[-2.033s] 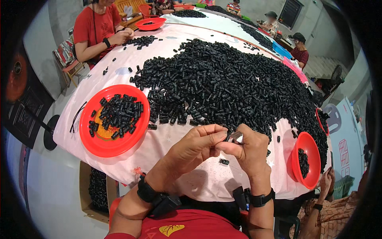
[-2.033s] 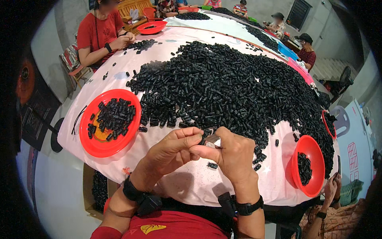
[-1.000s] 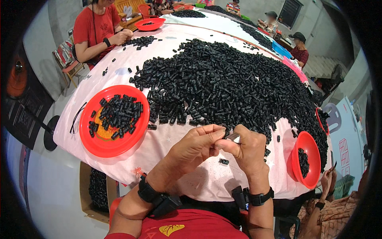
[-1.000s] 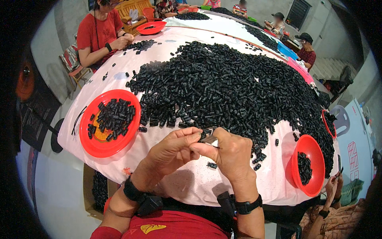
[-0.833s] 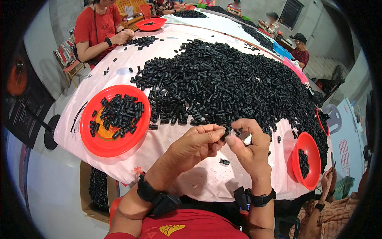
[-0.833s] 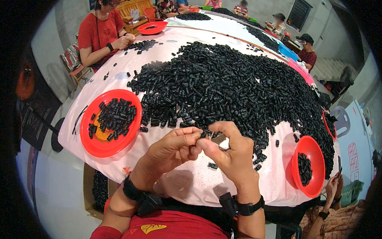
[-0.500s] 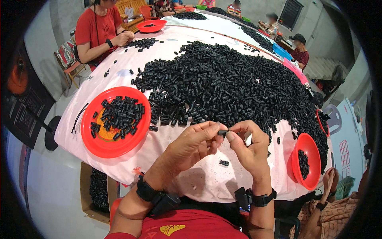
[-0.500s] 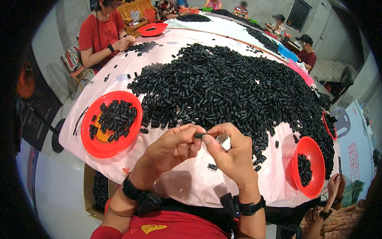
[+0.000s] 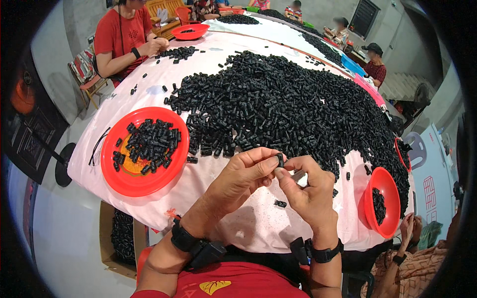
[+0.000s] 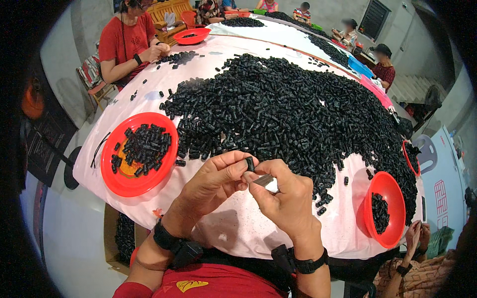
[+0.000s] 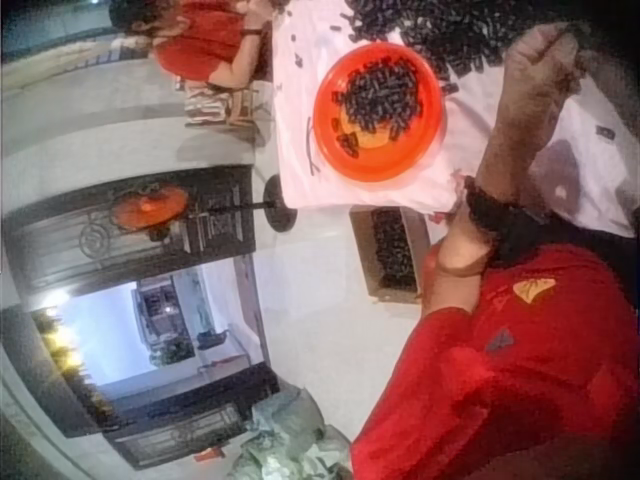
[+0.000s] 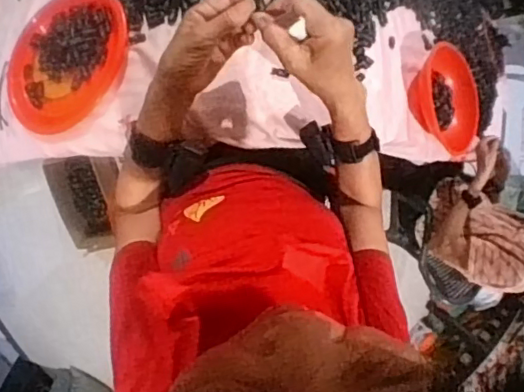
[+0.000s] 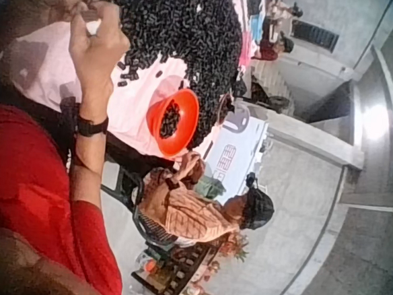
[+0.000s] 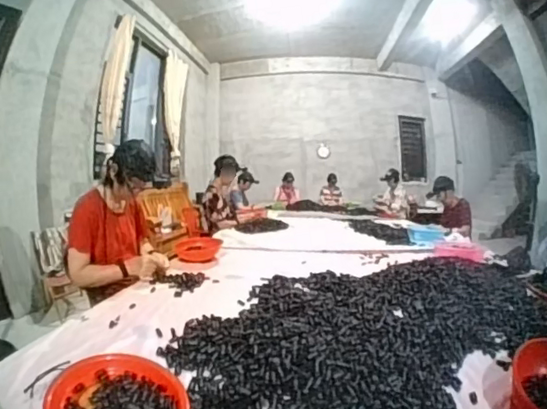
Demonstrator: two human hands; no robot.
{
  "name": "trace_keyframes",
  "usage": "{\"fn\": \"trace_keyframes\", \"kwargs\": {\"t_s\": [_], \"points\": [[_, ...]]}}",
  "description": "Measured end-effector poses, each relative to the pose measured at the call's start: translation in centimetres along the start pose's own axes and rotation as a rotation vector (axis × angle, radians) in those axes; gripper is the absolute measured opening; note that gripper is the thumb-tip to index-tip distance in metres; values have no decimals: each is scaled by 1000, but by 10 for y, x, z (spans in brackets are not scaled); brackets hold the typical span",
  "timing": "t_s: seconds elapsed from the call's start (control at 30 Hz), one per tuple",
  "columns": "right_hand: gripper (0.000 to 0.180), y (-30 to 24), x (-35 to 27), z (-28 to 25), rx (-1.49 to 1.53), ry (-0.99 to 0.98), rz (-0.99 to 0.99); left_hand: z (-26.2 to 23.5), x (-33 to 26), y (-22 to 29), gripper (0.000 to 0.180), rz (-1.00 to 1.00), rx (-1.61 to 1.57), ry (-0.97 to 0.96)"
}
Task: Sorting and inspecting small black components at a communal table.
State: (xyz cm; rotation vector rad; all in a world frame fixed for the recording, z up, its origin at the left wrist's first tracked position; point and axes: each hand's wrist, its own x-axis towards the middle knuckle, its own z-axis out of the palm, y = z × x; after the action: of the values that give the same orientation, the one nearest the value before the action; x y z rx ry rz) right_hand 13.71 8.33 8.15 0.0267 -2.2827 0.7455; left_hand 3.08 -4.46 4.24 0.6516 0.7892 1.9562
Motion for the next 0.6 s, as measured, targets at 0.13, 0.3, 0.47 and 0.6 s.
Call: {"fn": "trace_keyframes", "kwargs": {"t_s": [0.13, 0.3, 0.47, 0.6], "points": [[24, -2, 0, -5, -45, -25, 50, -3, 1, -2, 26, -9, -15, -50], [44, 5, -1, -6, -37, -67, 126, -2, 0, -2, 25, -25, -18, -81], [50, 7, -2, -5, -95, -105, 135, -3, -1, -3, 27, -58, -4, -106], [51, 9, -3, -5, -163, -115, 110, -1, -1, -2, 31, -60, -1, -120]]}}
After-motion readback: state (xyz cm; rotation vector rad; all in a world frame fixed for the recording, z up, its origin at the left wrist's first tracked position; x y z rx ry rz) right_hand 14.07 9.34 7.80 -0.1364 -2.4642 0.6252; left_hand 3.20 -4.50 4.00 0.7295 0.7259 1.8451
